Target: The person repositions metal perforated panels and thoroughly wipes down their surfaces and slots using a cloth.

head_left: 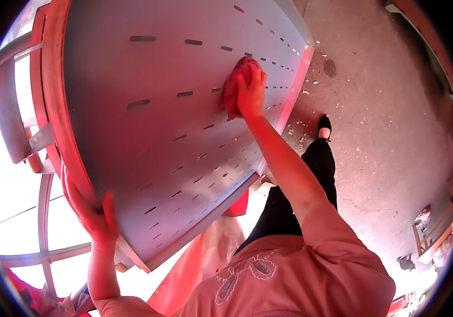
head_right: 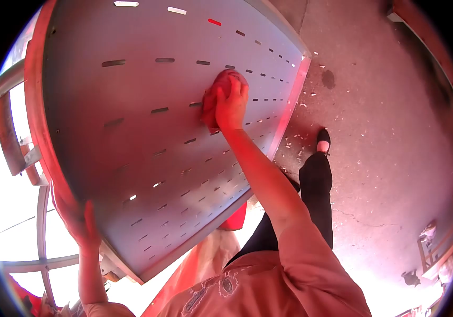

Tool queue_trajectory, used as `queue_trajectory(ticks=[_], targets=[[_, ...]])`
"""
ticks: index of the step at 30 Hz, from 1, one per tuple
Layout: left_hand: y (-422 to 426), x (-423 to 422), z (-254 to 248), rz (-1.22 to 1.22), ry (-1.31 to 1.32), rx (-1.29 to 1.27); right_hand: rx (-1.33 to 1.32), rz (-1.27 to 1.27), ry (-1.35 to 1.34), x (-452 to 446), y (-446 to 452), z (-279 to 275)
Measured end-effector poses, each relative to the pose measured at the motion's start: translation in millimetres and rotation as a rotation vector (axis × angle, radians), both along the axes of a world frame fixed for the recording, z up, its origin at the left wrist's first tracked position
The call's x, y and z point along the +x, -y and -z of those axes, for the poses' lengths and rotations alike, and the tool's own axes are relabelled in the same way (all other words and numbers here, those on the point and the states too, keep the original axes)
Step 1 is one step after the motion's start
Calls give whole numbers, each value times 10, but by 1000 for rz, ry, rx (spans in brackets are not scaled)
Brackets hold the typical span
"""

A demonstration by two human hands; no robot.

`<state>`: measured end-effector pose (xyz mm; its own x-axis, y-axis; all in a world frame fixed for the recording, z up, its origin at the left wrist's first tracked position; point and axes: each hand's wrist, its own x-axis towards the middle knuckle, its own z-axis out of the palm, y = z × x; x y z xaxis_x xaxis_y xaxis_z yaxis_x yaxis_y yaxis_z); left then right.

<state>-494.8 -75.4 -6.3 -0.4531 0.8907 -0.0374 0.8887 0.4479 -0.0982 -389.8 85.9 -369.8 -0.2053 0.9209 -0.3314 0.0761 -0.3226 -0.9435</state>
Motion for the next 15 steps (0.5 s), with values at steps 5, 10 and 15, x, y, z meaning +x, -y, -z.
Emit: queue_trajectory(ticks=[5, 10, 15], targets=[[-131, 87, 40, -6, -21, 7, 594, -314, -303, -172, 530, -1657], [-103, 45, 33, 27, -33, 29, 1049, -400, -263, -399, 465, -1569], [-115, 79, 7, 15, -31, 9, 124, 15, -221, -390, -564, -512]])
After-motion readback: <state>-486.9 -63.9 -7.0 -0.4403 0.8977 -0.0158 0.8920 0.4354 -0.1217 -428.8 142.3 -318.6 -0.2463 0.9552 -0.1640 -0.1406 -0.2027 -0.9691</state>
